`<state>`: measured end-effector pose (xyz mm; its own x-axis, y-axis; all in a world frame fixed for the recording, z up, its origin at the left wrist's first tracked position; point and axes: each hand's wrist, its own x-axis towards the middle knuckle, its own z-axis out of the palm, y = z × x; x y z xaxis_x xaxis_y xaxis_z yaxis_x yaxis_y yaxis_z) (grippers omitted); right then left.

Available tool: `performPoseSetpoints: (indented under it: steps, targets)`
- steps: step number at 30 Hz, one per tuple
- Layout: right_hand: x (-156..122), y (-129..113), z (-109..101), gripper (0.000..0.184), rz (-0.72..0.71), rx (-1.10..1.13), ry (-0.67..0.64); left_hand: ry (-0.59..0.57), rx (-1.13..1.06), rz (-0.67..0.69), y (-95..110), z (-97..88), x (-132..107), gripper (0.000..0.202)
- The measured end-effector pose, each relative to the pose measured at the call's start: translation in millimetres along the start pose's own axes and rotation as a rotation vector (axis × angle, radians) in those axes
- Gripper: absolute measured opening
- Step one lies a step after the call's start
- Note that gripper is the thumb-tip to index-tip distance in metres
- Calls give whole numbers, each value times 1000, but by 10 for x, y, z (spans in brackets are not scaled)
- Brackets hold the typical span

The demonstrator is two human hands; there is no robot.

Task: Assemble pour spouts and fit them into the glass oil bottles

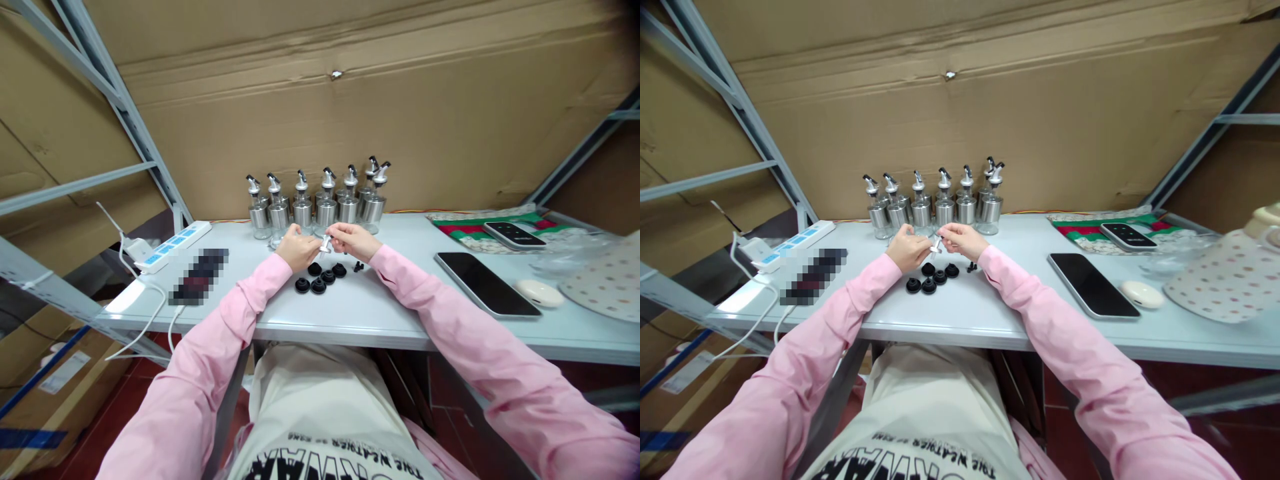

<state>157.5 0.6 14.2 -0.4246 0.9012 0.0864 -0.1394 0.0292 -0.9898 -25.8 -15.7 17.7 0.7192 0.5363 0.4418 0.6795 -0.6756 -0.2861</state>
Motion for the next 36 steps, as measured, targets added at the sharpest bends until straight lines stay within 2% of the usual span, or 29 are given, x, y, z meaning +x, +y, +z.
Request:
performPoseSetpoints:
  steps: [4, 10, 14, 17, 21, 23, 25, 28, 36]
  targets:
    - [1, 18, 11, 46, 110, 68, -91, 18, -28, -17, -8, -12, -5, 26]
    - [-6, 2, 9, 37, 113, 86, -120, 10, -71, -45, 16, -8, -3, 26]
    - [-19, -30, 29, 38, 102, 100, -108, -14, -162, -49, -18, -55, -4, 23]
    - [-23, -62, 29, 38, 66, 109, -67, 8, -255, -142, -205, -90, -43, 25]
    - [-20, -87, 7, 37, 30, 125, 1, 99, -258, -419, -582, -18, -149, 36]
    - [-11, -82, -7, 36, 26, 155, 22, 55, -243, -468, -708, 58, -198, 37]
    - [2, -67, -21, 36, 28, 195, 25, -50, -230, -456, -748, 127, -225, 34]
    - [23, -44, -37, 35, 43, 243, 43, -156, -210, -395, -685, 187, -222, 27]
    - [13, -61, -16, 34, 134, 274, 126, -255, -220, -350, -538, 224, -176, 19]
